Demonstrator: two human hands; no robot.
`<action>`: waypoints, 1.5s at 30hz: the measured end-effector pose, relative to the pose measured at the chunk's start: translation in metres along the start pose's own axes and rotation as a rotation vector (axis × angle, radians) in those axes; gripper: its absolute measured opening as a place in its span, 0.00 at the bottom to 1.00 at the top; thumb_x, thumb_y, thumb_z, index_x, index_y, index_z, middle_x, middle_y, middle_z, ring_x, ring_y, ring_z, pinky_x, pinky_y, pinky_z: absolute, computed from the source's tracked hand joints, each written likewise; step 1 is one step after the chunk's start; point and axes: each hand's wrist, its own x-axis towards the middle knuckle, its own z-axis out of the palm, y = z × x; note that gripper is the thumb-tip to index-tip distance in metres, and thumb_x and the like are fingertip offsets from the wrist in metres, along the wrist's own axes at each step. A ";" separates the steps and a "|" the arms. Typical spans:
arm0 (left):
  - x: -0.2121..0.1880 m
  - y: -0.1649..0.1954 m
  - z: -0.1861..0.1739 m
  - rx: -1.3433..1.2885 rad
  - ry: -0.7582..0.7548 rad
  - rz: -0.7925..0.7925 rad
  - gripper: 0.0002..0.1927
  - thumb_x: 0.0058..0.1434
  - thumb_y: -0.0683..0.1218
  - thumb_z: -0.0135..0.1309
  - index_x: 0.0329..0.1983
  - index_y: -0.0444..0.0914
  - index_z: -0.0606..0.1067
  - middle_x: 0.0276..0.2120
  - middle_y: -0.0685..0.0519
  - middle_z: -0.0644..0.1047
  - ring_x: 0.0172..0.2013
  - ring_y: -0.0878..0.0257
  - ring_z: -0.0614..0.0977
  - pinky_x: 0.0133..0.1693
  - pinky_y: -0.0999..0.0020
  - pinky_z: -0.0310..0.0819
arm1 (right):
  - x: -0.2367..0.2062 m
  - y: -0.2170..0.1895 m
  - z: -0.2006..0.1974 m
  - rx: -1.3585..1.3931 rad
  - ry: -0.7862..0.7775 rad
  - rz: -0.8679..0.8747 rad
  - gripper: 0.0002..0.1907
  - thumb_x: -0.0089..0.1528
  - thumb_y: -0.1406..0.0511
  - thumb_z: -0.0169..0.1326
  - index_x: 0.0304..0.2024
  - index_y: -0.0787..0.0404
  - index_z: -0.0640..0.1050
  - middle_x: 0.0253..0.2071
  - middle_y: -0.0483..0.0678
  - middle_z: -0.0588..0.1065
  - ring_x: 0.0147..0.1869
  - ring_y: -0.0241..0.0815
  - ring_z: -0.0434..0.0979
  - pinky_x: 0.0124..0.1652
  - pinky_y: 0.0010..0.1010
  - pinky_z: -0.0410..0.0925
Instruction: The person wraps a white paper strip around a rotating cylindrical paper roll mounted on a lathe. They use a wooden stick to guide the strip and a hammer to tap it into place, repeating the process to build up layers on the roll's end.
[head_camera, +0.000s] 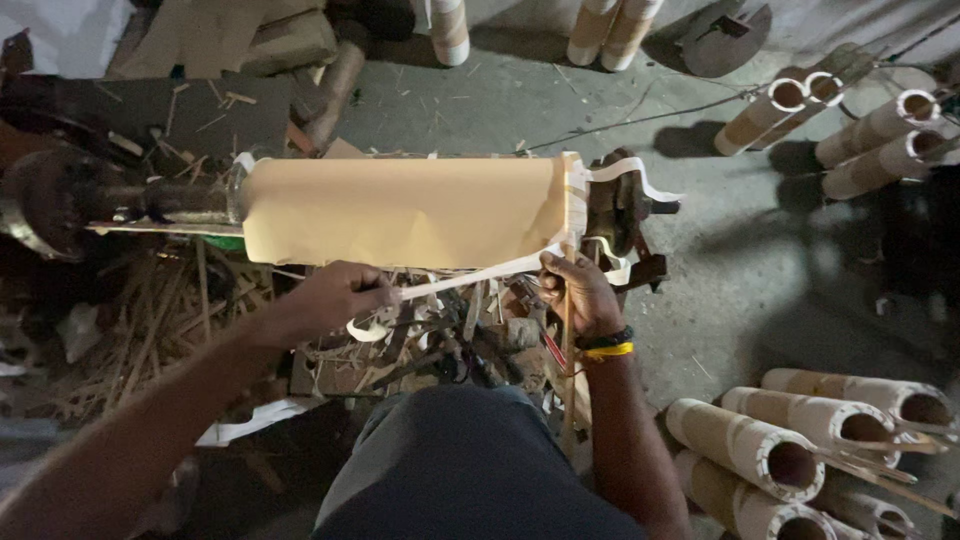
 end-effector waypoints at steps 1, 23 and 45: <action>-0.004 0.001 -0.001 -0.001 0.013 -0.018 0.19 0.64 0.57 0.53 0.41 0.37 0.83 0.27 0.49 0.78 0.26 0.60 0.73 0.28 0.64 0.69 | 0.000 0.000 -0.001 0.001 -0.012 0.000 0.03 0.64 0.68 0.58 0.38 0.59 0.76 0.30 0.41 0.72 0.29 0.31 0.70 0.29 0.24 0.61; -0.101 0.106 -0.012 0.065 0.046 -0.153 0.21 0.67 0.58 0.53 0.31 0.37 0.81 0.17 0.51 0.71 0.19 0.61 0.70 0.23 0.61 0.67 | -0.024 0.000 0.027 -0.460 0.246 -0.282 0.11 0.62 0.63 0.60 0.41 0.64 0.79 0.34 0.48 0.80 0.28 0.32 0.72 0.27 0.24 0.64; 0.108 0.146 0.159 0.091 0.412 0.955 0.14 0.65 0.47 0.58 0.49 0.35 0.73 0.41 0.44 0.79 0.40 0.54 0.83 0.43 0.58 0.79 | 0.017 0.030 -0.057 0.268 -0.192 0.176 0.20 0.73 0.53 0.46 0.33 0.56 0.76 0.27 0.40 0.71 0.29 0.33 0.67 0.30 0.26 0.63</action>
